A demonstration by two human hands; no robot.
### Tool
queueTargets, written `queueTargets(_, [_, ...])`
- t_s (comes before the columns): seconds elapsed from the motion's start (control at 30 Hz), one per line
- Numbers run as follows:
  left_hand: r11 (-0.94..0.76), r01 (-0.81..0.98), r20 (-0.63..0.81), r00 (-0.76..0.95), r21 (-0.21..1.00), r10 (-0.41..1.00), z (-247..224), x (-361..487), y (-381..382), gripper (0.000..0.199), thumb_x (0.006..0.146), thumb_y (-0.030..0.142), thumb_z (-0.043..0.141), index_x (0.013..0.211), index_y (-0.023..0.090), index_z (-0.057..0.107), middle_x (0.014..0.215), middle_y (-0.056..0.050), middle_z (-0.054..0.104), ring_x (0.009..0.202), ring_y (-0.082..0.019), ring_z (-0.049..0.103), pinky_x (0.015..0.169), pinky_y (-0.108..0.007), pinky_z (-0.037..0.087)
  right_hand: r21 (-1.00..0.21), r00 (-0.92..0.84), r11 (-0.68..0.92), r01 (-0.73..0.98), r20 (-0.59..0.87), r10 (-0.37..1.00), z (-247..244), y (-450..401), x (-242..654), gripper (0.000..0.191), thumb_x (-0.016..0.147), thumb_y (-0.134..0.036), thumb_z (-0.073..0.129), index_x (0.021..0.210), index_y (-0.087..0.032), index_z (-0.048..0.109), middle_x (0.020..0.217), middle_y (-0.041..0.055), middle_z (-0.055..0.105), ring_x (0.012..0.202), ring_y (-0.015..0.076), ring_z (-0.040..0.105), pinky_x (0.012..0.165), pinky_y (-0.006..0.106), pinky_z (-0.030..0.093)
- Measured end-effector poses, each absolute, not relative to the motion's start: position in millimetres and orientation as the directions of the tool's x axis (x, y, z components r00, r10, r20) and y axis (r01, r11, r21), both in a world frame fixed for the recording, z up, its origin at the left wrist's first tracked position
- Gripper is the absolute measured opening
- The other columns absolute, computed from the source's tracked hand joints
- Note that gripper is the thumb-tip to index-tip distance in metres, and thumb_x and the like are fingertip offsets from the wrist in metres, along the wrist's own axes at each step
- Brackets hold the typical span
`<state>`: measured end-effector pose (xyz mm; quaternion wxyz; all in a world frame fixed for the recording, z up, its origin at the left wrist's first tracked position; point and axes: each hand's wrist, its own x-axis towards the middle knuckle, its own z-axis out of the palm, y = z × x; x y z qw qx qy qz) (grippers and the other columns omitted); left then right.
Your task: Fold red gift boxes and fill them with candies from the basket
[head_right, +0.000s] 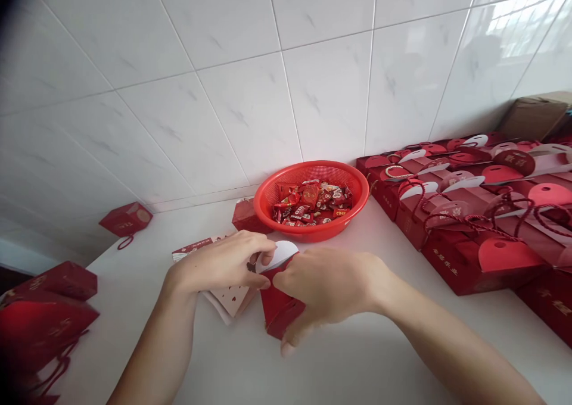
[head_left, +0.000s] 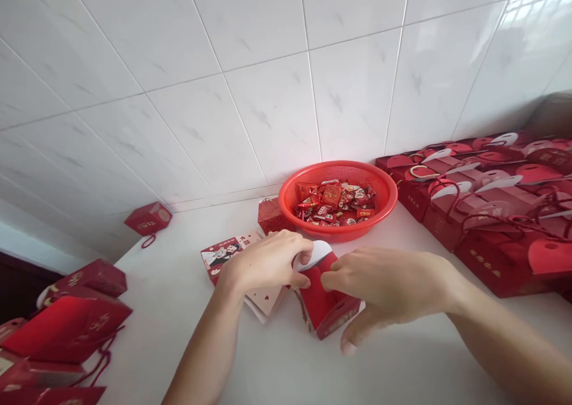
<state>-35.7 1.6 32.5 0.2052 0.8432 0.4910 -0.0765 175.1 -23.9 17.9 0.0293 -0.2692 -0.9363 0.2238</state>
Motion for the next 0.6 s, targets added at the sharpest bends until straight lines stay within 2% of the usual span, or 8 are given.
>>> queueTargets(0.1, [-0.498, 0.818, -0.318, 0.572, 0.289, 0.756, 33, -32, 0, 0.010, 0.076, 0.025, 0.068, 0.073, 0.021, 0.060, 0.087, -0.001, 0.059, 0.081, -0.019, 0.056, 0.063, -0.028, 0.035, -0.338, -0.849, 0.779, 0.528, -0.170, 0.501, 18, -20, 172, 0.024, 0.080, -0.036, 0.076, 0.074, -0.017, 0.064, 0.069, 0.0008, 0.060, 0.053, 0.0123, 0.048, 0.047, 0.026, 0.024])
queueTargets(0.2, [-0.546, 0.765, -0.349, 0.643, 0.342, 0.682, 36, -31, -2, 0.009, 0.079, 0.030, 0.069, 0.077, 0.021, 0.069, 0.095, -0.002, 0.060, 0.087, -0.019, 0.059, 0.070, -0.028, 0.038, -0.226, -0.784, 0.751, 0.621, -0.178, 0.595, 21, -18, 168, 0.015, 0.083, -0.026, 0.071, 0.074, -0.016, 0.066, 0.064, -0.0001, 0.058, 0.050, 0.0111, 0.044, 0.048, 0.027, 0.022])
queueTargets(0.33, [-0.535, 0.746, -0.356, 0.663, 0.397, 0.659, 39, -30, -4, 0.027, 0.084, 0.046, 0.069, 0.075, 0.021, 0.070, 0.097, -0.002, 0.062, 0.090, -0.020, 0.060, 0.074, -0.028, 0.039, -0.132, -0.691, 0.681, 0.720, -0.232, 0.685, 26, -18, 164, 0.027, 0.085, -0.036, 0.072, 0.069, -0.015, 0.067, 0.054, -0.0015, 0.051, 0.047, 0.0109, 0.041, 0.049, 0.027, 0.022])
queueTargets(0.47, [-0.519, 0.761, -0.346, 0.643, 0.389, 0.683, 37, -28, -5, 0.036, 0.086, 0.050, 0.066, 0.069, 0.019, 0.064, 0.093, -0.001, 0.061, 0.084, -0.018, 0.059, 0.071, -0.028, 0.039, -0.118, -0.635, 0.629, 0.768, -0.266, 0.725, 25, -16, 161, 0.029, 0.084, -0.040, 0.073, 0.073, -0.014, 0.069, 0.056, -0.0006, 0.052, 0.049, 0.0124, 0.045, 0.049, 0.027, 0.024])
queueTargets(0.6, [-0.515, 0.744, -0.338, 0.659, 0.425, 0.672, 37, -25, -8, 0.029, 0.087, 0.046, 0.066, 0.073, 0.020, 0.068, 0.101, -0.001, 0.059, 0.088, -0.018, 0.060, 0.071, -0.028, 0.039, -0.222, -0.662, 0.624, 0.749, -0.290, 0.692, 16, -6, 164, 0.030, 0.084, -0.043, 0.071, 0.073, -0.015, 0.068, 0.060, 0.0004, 0.057, 0.052, 0.0136, 0.050, 0.050, 0.026, 0.028])
